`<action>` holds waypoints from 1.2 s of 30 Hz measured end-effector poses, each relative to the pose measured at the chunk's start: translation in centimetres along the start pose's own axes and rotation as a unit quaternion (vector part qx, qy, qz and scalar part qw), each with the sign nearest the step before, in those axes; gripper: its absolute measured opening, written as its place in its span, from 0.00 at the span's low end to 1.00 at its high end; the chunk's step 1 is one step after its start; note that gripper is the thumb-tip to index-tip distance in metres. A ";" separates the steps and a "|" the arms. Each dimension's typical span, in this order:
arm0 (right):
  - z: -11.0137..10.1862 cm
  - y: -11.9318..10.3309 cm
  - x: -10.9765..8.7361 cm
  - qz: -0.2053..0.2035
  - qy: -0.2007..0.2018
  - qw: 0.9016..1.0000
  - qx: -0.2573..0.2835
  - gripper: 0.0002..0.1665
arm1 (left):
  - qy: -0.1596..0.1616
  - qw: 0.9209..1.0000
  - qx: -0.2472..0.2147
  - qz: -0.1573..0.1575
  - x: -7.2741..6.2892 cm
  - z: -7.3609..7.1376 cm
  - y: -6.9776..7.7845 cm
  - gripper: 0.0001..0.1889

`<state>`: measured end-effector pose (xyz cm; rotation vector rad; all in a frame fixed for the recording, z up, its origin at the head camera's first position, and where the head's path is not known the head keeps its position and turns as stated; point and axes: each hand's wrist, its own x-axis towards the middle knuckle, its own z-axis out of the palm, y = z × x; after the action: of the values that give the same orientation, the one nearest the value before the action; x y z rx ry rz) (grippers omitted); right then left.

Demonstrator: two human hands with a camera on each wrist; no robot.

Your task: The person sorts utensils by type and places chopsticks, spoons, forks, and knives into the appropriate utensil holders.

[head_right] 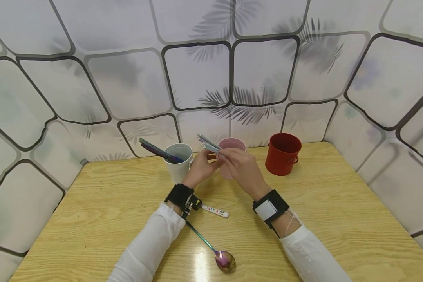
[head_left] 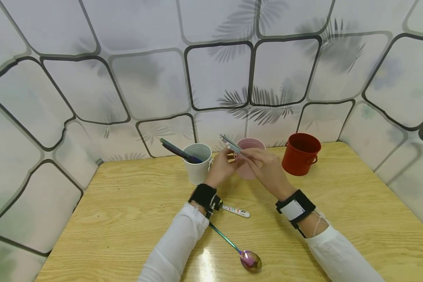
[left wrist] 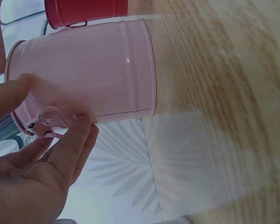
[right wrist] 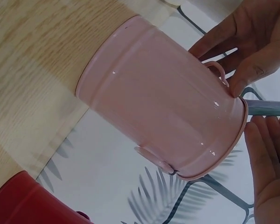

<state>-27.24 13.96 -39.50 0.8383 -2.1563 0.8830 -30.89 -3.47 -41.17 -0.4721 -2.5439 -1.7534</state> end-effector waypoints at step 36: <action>-6.2 1.2 1.7 0.095 0.091 0.990 0.048 0.18 | 0.007 1.000 0.021 0.020 0.0 0.0 0.1 0.20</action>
<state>-27.13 18.83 -35.19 0.5783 -2.0699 1.1233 -30.90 -3.42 -41.07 -0.5039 -2.5381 -1.6796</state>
